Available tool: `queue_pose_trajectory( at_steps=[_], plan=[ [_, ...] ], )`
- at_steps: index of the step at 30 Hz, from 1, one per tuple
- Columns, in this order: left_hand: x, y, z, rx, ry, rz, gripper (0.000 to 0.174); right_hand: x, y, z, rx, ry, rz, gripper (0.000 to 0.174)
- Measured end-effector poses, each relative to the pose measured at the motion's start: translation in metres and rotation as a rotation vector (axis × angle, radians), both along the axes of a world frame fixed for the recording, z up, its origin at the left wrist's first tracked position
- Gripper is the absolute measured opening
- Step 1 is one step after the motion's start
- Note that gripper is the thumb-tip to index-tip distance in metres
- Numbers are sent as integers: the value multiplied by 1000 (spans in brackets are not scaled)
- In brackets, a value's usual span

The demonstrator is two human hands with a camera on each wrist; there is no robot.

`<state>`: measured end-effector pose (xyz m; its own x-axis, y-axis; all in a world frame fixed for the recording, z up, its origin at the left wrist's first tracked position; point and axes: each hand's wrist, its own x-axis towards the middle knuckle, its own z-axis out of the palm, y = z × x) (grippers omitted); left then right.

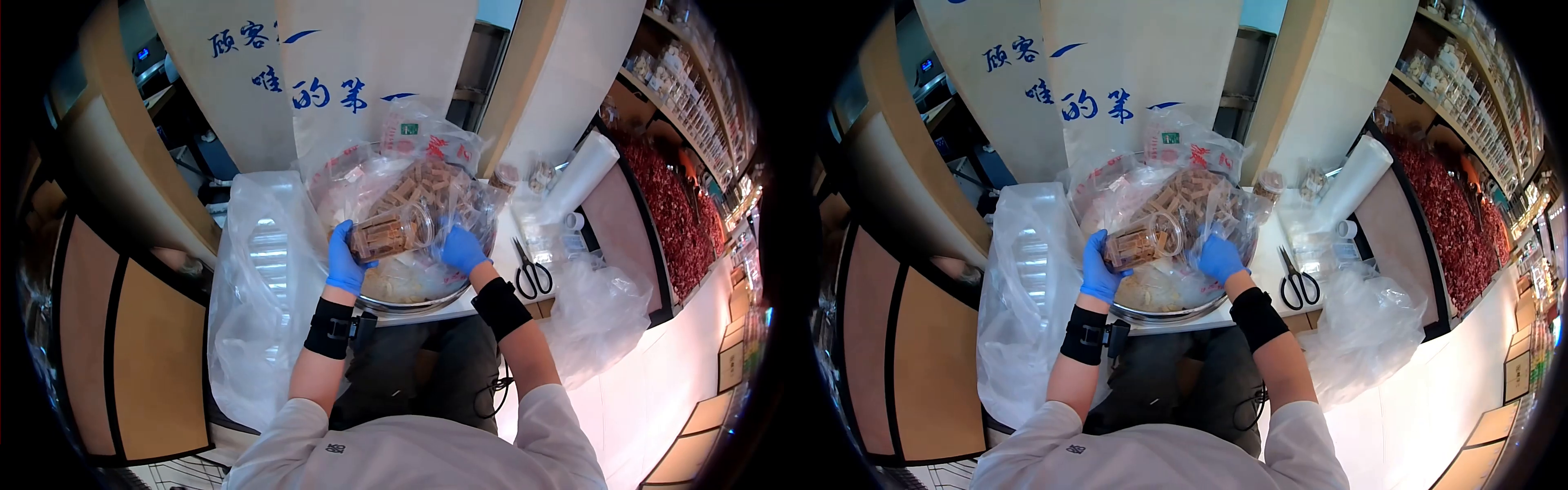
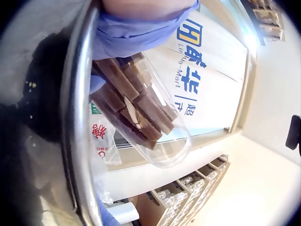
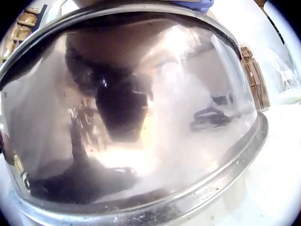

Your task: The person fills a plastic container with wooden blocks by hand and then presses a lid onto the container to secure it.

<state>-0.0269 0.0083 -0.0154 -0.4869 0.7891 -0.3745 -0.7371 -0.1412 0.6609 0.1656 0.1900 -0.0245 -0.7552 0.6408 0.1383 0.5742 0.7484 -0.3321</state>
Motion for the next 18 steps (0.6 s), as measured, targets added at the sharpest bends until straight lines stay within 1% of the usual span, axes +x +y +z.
queue_pose_trajectory(
  at_steps=[1,3,4,6,7,9,10,12,18],
  plan=[
    [1,0,-1,24,15,26,38,1,4,-3,3,-6,3,51],
    [3,-2,0,49,25,59,37,2,10,-8,139,-190,-1,40],
    [5,-2,4,53,22,94,36,1,20,-21,142,-194,5,40],
    [4,-3,3,54,18,131,35,-1,32,-44,172,-88,-35,40],
    [2,-2,1,78,9,142,36,-1,22,-31,173,-90,-33,40],
    [1,-1,-1,102,-4,154,36,1,6,-7,61,-148,-19,44],
    [1,-2,-1,111,-26,145,36,1,10,-15,63,-151,-16,44],
    [1,-4,1,121,-51,139,36,1,16,-25,155,-24,-19,49],
    [3,-5,6,70,-81,170,38,5,24,-30,181,-47,64,47]
  ],
)
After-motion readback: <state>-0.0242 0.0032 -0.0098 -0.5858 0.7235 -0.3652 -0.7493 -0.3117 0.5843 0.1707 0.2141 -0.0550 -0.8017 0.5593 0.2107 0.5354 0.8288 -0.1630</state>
